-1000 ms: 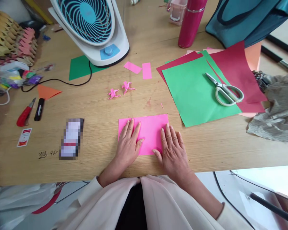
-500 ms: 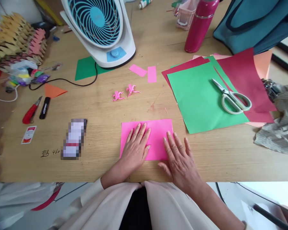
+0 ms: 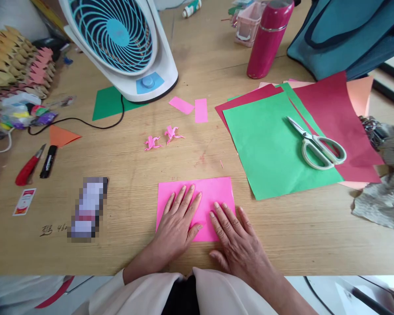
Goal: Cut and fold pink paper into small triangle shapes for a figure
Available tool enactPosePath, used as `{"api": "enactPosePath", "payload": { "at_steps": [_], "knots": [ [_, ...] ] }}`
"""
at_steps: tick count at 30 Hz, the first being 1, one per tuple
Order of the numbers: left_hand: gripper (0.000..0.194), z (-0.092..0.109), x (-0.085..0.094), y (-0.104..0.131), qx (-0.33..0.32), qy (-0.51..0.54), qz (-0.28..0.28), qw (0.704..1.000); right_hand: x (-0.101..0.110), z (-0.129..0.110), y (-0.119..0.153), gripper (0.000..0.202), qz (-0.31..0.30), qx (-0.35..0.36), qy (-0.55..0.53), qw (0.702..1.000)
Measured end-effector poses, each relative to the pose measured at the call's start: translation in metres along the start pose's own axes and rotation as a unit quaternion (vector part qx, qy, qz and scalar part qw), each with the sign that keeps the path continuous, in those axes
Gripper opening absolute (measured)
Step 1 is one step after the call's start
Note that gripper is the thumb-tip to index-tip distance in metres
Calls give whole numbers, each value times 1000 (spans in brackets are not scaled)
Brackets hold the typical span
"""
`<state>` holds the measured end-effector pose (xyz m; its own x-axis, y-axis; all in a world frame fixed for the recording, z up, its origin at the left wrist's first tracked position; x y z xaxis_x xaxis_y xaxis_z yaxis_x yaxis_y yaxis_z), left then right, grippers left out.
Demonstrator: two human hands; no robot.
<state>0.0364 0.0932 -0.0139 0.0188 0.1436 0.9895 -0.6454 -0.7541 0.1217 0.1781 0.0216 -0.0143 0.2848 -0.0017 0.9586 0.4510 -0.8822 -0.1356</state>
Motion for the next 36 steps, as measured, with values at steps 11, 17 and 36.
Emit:
{"api": "enactPosePath", "payload": {
  "at_steps": [11,17,36],
  "knots": [
    [80,-5,4,26,-137,-9,-6,991,4,3,-2,63,21,-4,-35,999],
    [66,-8,10,29,-165,-1,27,986,13,9,-6,54,35,30,-39,998],
    [97,-32,-5,88,-51,-24,-27,998,6,3,1,69,1,57,-63,996]
  ]
}}
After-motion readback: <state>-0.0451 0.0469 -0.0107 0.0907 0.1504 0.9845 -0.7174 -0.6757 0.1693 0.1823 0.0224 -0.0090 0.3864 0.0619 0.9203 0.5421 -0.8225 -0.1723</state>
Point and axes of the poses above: each hand's wrist, its own y-axis away from the middle knuckle, its own x-axis out of the back of the hand, z = x × y, the point moved 6 cm from there along -y, towards the middle knuckle, and after that the axes turned 5 degrees about -y, right-handed, at the moved point
